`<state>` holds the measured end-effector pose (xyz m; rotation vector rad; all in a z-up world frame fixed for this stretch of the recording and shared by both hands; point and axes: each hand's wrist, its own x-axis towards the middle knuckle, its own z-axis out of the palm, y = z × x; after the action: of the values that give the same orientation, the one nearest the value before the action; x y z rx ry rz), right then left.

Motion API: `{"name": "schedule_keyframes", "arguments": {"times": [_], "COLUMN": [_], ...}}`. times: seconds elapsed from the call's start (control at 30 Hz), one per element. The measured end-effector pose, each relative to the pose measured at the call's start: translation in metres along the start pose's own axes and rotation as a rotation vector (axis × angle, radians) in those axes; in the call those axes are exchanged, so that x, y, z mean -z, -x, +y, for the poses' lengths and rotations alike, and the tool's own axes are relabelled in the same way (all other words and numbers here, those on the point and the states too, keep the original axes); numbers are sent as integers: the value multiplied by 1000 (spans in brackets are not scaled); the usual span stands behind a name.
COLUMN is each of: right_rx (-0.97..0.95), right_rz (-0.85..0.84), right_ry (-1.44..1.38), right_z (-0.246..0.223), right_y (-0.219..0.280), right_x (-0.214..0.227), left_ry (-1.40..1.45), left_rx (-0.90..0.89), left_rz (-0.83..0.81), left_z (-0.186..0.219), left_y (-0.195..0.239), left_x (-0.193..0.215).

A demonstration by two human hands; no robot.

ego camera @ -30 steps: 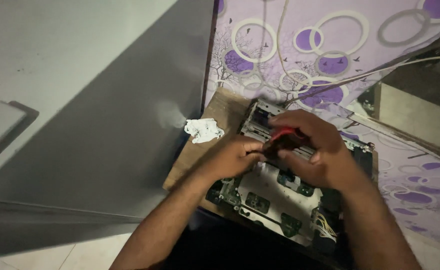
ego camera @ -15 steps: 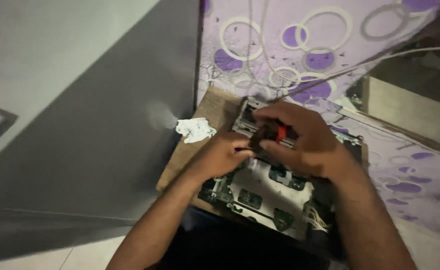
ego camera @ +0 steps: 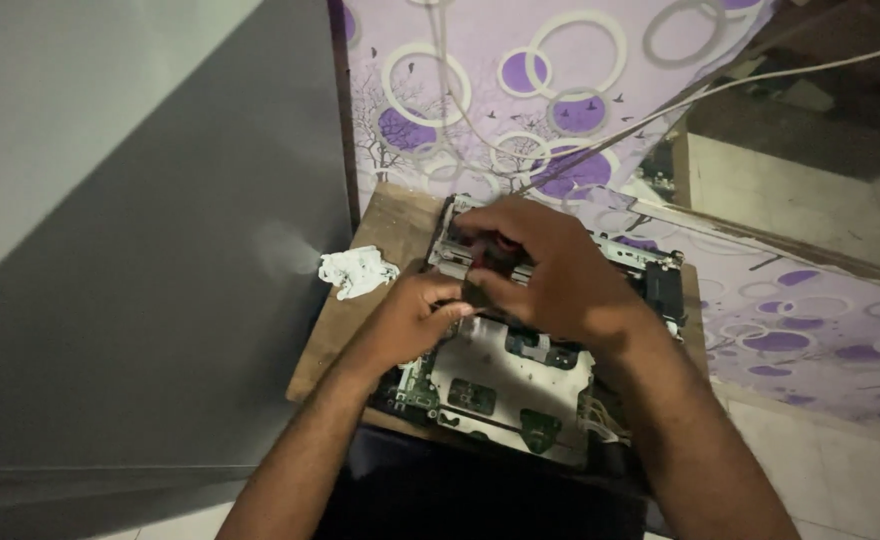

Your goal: The person uses a screwdriver to unscrew and remove components from the internal circuit board of a disassembled electronic device. They then use their fingers to touch and adjust small parts on the board.

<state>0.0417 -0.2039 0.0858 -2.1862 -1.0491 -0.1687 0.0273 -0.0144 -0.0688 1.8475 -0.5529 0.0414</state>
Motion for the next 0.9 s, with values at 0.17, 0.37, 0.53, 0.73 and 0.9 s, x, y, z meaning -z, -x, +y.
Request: {"name": "schedule_keyframes", "arguments": {"times": [0.17,0.37,0.53,0.73,0.9], "right_rx": [-77,31,-41,-79,-54], "right_rz": [137,-36,-43,5,-68], "right_ry": [147,-33,66,75,28], "right_z": [8,-24,-3,-5,-10], "right_y": [1,-3,-1,-3,-4], "right_x": [-7,11,7,1,7], "left_ry": [56,133,186,82,145], "left_rx": [25,94,60,19,71], "left_rz": [168,75,146,191,125], "left_z": [19,35,22,24,36], "left_y": [-1,-2,3,-1,1], "left_x": [5,2,2,1,5]}}
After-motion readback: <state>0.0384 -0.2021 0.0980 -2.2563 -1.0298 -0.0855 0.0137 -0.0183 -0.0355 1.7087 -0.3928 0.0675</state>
